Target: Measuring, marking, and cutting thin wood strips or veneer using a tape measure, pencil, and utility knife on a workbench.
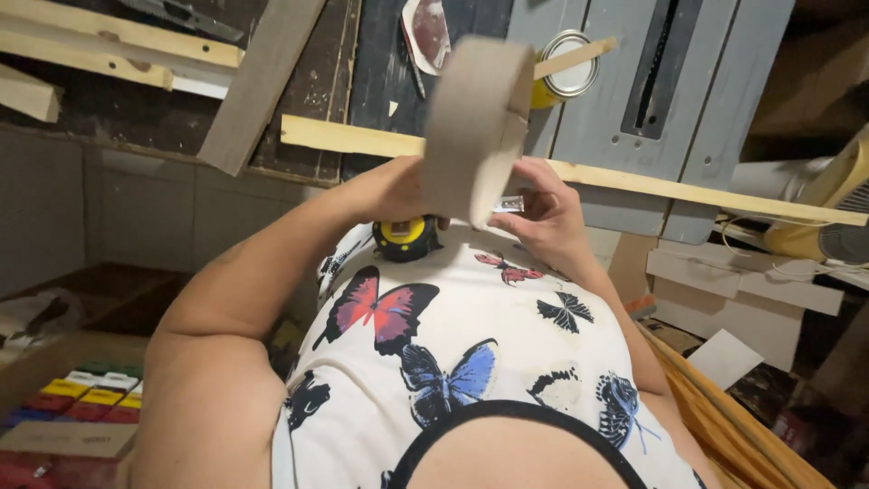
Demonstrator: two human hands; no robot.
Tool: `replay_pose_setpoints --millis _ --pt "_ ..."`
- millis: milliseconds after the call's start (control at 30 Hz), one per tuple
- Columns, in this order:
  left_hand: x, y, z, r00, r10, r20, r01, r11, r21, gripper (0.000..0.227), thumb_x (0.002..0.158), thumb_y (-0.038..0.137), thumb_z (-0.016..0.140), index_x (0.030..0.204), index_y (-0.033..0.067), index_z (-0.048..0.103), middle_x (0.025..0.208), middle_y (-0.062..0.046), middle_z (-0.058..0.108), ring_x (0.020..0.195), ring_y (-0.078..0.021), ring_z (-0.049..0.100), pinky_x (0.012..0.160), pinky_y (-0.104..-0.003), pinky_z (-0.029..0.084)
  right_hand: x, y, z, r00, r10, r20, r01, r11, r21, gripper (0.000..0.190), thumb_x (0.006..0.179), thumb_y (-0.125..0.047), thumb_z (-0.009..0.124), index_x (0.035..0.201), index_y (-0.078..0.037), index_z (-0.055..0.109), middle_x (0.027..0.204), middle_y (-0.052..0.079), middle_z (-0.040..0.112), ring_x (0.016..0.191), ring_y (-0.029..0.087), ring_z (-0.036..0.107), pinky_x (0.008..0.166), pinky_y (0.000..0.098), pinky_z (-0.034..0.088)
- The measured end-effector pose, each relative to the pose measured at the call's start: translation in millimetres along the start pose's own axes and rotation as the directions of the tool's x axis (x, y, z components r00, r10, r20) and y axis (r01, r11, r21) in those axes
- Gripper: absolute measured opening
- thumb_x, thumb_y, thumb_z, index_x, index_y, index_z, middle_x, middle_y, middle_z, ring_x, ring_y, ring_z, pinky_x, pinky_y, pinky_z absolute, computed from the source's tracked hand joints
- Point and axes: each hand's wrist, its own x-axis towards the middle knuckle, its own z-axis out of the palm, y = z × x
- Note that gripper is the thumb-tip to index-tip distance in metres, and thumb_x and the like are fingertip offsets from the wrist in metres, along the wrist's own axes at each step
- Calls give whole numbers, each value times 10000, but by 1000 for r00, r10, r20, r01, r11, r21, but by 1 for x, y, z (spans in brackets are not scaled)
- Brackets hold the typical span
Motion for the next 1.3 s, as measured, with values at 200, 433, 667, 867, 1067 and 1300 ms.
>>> replay_pose_setpoints --millis 200,433,667,867,1067,1300 --pt "-26 50 -19 985 150 84 -140 984 -112 284 987 281 712 761 141 812 802 -38 811 793 -240 775 819 -358 578 -13 25 -14 994 98 50 -101 994 50 777 785 22 917 1478 12 566 1345 166 551 1132 332 699 922 411 635" --pt "-27 79 -28 985 -40 166 45 999 -28 201 925 279 703 832 127 797 773 -33 793 749 -230 782 764 -346 581 -15 30 -16 984 157 84 -165 981 104 748 806 53 881 1478 35 551 1330 108 509 1129 304 701 895 364 656" --pt "2 2 -13 932 -305 197 299 952 58 248 883 398 671 780 289 868 683 26 761 633 -193 742 654 -292 562 -14 23 -14 980 122 155 -159 953 258 492 923 34 771 1386 70 609 1194 123 516 992 278 738 795 390 694" --pt "-28 80 -42 896 -364 254 350 932 99 217 780 426 749 747 252 874 681 -34 740 659 -199 691 703 -323 525 -11 30 -31 952 107 287 -172 962 211 352 929 -68 792 1266 -19 703 1111 184 698 1047 321 724 954 457 607" --pt "-30 83 -47 890 -352 291 326 936 134 243 829 427 727 776 247 881 722 -58 747 708 -224 691 741 -343 508 -10 23 -26 936 69 346 -150 966 212 319 895 -10 817 1201 2 726 1037 163 690 973 272 705 906 424 607" --pt "-37 85 -43 890 -372 262 372 927 51 204 786 381 782 738 199 861 687 -92 704 660 -210 644 696 -336 491 5 -9 -9 950 -42 310 -39 968 250 281 911 -128 825 1169 -94 718 1107 120 723 1076 250 707 1013 444 578"
